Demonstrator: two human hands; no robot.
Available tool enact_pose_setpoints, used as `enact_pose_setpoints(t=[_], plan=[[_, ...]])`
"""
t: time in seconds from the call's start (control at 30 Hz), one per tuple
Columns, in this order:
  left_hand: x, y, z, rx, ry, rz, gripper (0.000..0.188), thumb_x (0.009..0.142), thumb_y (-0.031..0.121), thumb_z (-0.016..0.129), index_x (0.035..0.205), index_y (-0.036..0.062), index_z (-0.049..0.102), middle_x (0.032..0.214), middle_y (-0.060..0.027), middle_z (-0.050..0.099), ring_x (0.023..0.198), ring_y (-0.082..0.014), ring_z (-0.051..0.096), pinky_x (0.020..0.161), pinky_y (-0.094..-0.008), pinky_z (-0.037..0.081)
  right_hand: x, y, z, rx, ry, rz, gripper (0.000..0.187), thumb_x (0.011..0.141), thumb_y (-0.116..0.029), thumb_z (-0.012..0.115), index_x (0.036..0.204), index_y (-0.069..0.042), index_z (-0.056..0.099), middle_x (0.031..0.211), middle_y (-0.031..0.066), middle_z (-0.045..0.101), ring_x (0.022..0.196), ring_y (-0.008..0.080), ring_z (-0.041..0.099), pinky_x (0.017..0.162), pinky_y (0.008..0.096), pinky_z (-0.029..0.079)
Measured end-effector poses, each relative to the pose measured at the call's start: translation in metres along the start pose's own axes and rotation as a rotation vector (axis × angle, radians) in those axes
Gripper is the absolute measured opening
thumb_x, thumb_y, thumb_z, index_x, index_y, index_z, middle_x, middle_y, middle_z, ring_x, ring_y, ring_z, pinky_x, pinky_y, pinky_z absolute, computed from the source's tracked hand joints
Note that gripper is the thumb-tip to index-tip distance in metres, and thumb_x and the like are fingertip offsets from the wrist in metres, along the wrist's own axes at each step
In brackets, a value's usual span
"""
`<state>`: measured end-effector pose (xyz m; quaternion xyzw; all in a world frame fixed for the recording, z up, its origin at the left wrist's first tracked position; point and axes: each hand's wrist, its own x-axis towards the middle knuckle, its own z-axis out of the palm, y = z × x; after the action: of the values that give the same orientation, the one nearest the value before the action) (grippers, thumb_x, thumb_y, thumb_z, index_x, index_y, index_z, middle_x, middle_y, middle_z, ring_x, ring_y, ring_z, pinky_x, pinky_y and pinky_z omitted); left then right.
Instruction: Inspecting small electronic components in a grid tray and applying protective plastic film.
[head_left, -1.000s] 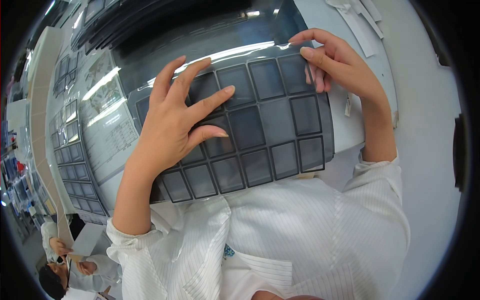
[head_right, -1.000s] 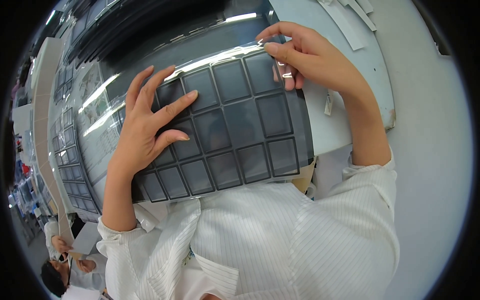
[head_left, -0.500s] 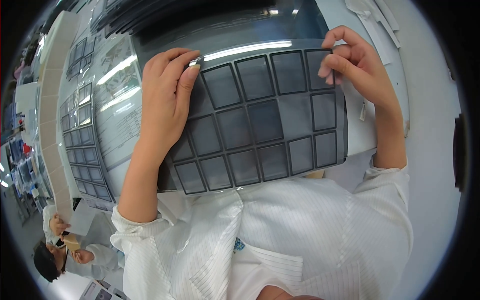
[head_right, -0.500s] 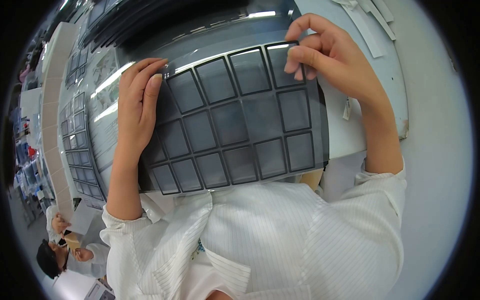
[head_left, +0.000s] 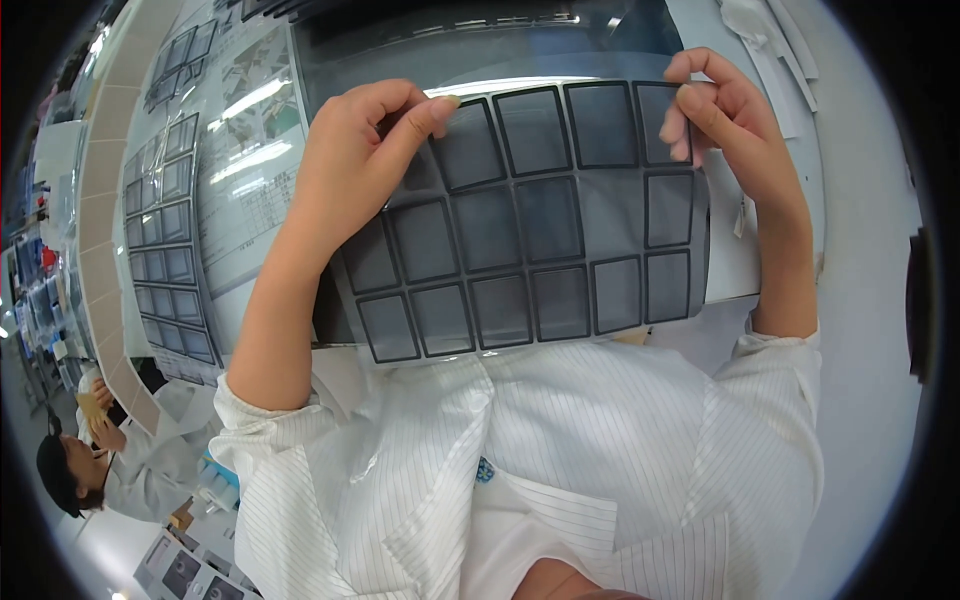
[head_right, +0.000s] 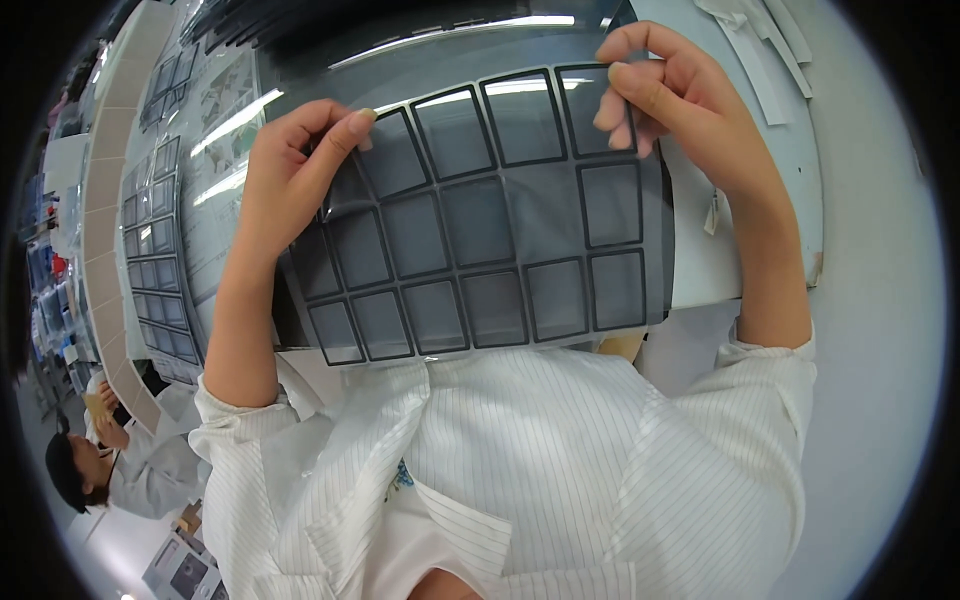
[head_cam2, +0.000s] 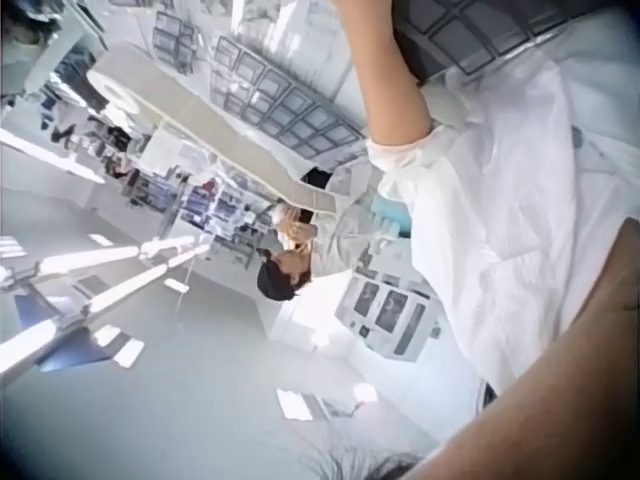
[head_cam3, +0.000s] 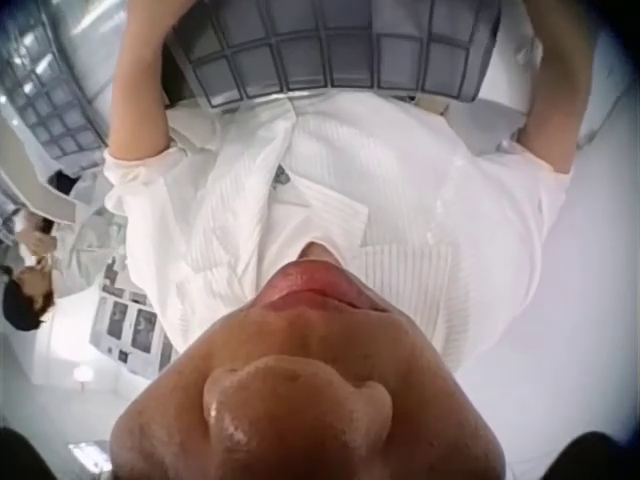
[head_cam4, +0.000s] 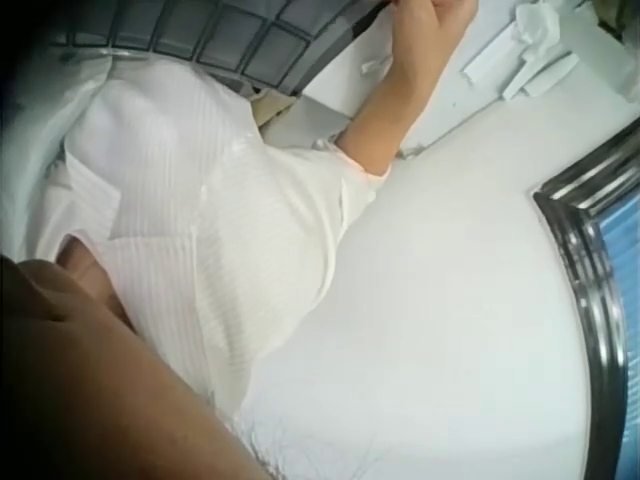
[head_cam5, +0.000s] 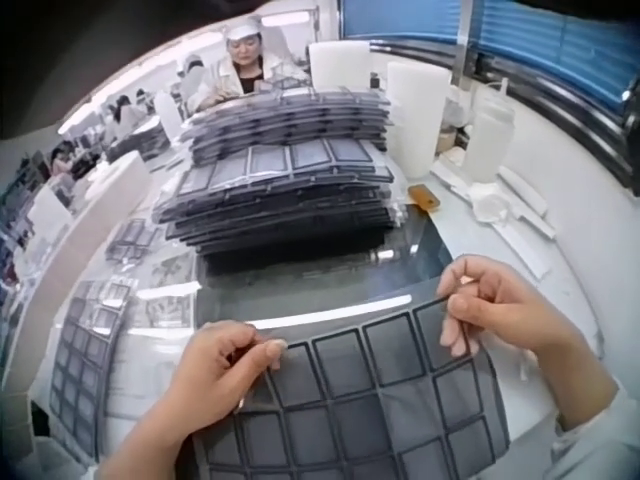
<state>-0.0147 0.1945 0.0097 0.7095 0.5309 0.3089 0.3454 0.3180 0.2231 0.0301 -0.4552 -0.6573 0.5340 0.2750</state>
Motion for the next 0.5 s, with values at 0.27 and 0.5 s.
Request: enact_pose_setpoints(t=[0.27,0.5], plan=[[-0.002,-0.004,-0.006,-0.085,-0.077,-0.069,0.042,0.096,0.033,0.06,0.069,0.0007,0.057,0.055,0.0031,0.037,0.054,-0.0054,0.032,0.049,-0.0269,0.026,0.003,0.003,0.004,0.009,0.001,0.064,0.029,0.098,-0.026,0.057,0.119,-0.006,0.054,0.069,-0.0007,0.063,0.053,0.0021,0.055,0.044,0.0141,0.04],[-0.007,0.006,-0.014,-0.323,-0.209,-0.237,0.042,0.098,0.036,0.058,0.067,0.0065,0.056,0.06,0.0105,0.038,0.056,-0.002,0.031,0.05,-0.023,0.025,0.0,0.0,0.004,-0.003,-0.066,0.077,0.029,0.098,-0.025,0.057,0.119,-0.005,0.054,0.065,-0.0005,0.062,0.047,0.0014,0.051,0.043,0.0141,0.039]])
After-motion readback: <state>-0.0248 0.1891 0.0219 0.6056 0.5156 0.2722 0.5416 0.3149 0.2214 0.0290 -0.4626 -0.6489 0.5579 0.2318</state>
